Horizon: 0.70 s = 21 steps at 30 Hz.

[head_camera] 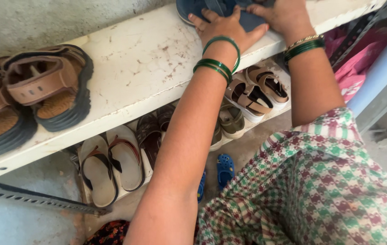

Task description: The person organizes multiple pairs of shoes on a two-tier metal shoe rack. They pick up various shoes and sandals from the floor and lower shelf, place them on the shelves, and adjust their positions to align them neatly.

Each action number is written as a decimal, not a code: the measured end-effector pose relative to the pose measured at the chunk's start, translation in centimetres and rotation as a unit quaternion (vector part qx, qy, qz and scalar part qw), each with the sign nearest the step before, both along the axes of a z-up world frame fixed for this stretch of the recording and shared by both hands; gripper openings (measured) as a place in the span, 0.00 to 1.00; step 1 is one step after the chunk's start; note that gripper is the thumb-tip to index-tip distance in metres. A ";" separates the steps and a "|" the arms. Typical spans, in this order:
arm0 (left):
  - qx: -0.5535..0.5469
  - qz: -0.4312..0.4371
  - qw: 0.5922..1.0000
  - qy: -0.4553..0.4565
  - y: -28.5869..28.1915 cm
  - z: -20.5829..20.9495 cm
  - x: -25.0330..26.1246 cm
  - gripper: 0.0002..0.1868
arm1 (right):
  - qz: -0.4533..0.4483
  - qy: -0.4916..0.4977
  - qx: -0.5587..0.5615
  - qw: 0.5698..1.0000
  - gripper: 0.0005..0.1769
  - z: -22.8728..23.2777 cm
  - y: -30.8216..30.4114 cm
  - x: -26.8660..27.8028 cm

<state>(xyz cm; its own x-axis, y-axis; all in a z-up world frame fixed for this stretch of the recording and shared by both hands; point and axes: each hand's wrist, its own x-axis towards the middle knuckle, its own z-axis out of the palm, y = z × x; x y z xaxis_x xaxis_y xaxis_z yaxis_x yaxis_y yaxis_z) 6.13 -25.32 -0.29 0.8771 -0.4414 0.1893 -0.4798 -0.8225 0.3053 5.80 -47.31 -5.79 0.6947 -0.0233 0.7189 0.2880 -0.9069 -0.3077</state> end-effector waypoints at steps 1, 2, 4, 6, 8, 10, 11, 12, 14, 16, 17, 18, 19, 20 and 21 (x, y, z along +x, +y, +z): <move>0.010 -0.002 1.000 -0.003 0.1 0.1 -0.1 0.51 | -0.006 -0.021 -0.028 0.999 0.20 0.2 0.3 -0.4; 0.021 -0.005 1.000 -0.005 0.3 0.2 -0.3 0.51 | -0.015 -0.013 -0.019 1.000 0.20 0.5 0.6 -0.8; 0.034 -0.017 0.999 -0.007 0.9 0.4 -0.5 0.50 | -0.030 0.004 -0.002 1.000 0.21 1.0 1.3 -1.5; 0.039 -0.040 0.998 -0.007 1.6 0.9 -0.7 0.50 | -0.071 0.037 0.005 0.997 0.21 1.4 2.0 -2.2; 0.027 -0.046 0.998 0.014 2.5 1.2 -1.0 0.51 | -0.087 0.030 -0.021 0.996 0.21 1.7 2.4 -3.1; 0.011 -0.054 0.998 0.025 3.5 1.3 -1.6 0.52 | -0.075 -0.019 -0.076 0.994 0.22 1.8 2.7 -4.1; 0.002 -0.059 0.998 0.023 4.1 1.3 -1.9 0.52 | -0.052 -0.008 -0.059 0.997 0.21 1.8 2.8 -4.7; -0.007 -0.063 0.998 0.022 4.6 1.3 -2.3 0.53 | -0.029 0.004 -0.041 0.999 0.21 1.8 2.8 -5.3; -0.036 -0.065 0.997 0.003 5.9 1.1 -3.2 0.51 | -0.002 0.004 -0.019 1.000 0.20 2.0 3.3 -6.2; -0.059 -0.066 0.996 -0.006 6.4 0.9 -4.0 0.49 | 0.007 -0.010 -0.014 1.000 0.19 2.0 4.1 -7.4; -0.065 -0.066 0.996 -0.011 6.7 0.9 -4.2 0.49 | 0.008 0.006 0.007 1.000 0.20 2.1 4.4 -8.0; -0.072 -0.066 0.995 -0.016 7.0 1.0 -4.4 0.48 | 0.010 0.021 0.027 0.999 0.20 2.3 4.7 -8.6; -0.075 -0.075 0.994 -0.014 7.5 1.1 -4.5 0.48 | 0.012 0.037 0.052 0.998 0.21 2.2 5.2 -9.2; -0.079 -0.083 0.993 -0.011 8.0 1.2 -4.5 0.48 | 0.022 0.032 0.061 0.997 0.21 2.2 5.7 -9.8; -0.084 -0.091 0.992 -0.008 8.4 1.2 -4.5 0.49 | 0.031 0.029 0.069 0.997 0.21 2.2 6.0 -10.5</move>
